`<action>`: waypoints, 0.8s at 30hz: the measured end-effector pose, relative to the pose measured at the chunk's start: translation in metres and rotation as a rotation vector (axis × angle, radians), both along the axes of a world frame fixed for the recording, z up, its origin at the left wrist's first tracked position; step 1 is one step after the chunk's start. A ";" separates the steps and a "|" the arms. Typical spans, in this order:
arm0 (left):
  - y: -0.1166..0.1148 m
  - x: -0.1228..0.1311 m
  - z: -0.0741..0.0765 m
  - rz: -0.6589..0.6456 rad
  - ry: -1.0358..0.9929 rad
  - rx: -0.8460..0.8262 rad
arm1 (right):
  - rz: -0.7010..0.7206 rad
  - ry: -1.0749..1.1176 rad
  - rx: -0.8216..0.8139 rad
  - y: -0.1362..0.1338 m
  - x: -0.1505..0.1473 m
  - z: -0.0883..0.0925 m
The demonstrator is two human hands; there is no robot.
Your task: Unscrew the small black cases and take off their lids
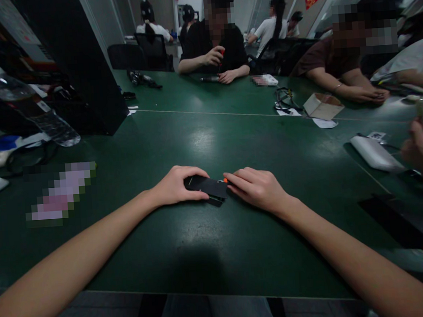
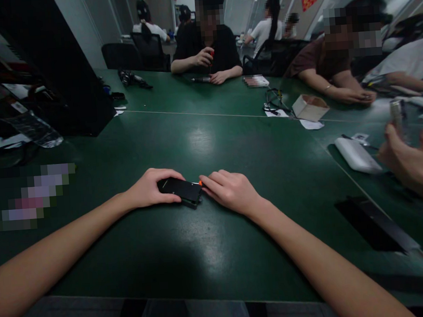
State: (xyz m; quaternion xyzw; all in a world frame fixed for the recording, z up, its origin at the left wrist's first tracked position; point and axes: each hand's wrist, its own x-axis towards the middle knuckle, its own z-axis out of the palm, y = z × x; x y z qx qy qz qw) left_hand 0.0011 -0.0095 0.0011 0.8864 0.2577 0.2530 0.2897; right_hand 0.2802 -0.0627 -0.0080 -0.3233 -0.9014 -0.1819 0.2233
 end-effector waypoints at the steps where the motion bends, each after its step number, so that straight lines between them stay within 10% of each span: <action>1: 0.000 0.000 0.000 -0.002 -0.001 0.001 | 0.007 0.007 -0.013 0.000 -0.001 -0.001; 12: -0.001 0.000 -0.003 -0.014 -0.032 0.000 | 0.036 0.239 -0.444 -0.002 -0.005 -0.007; 24: -0.001 0.001 -0.002 -0.017 -0.041 -0.060 | -0.110 0.130 -0.430 -0.002 0.006 -0.011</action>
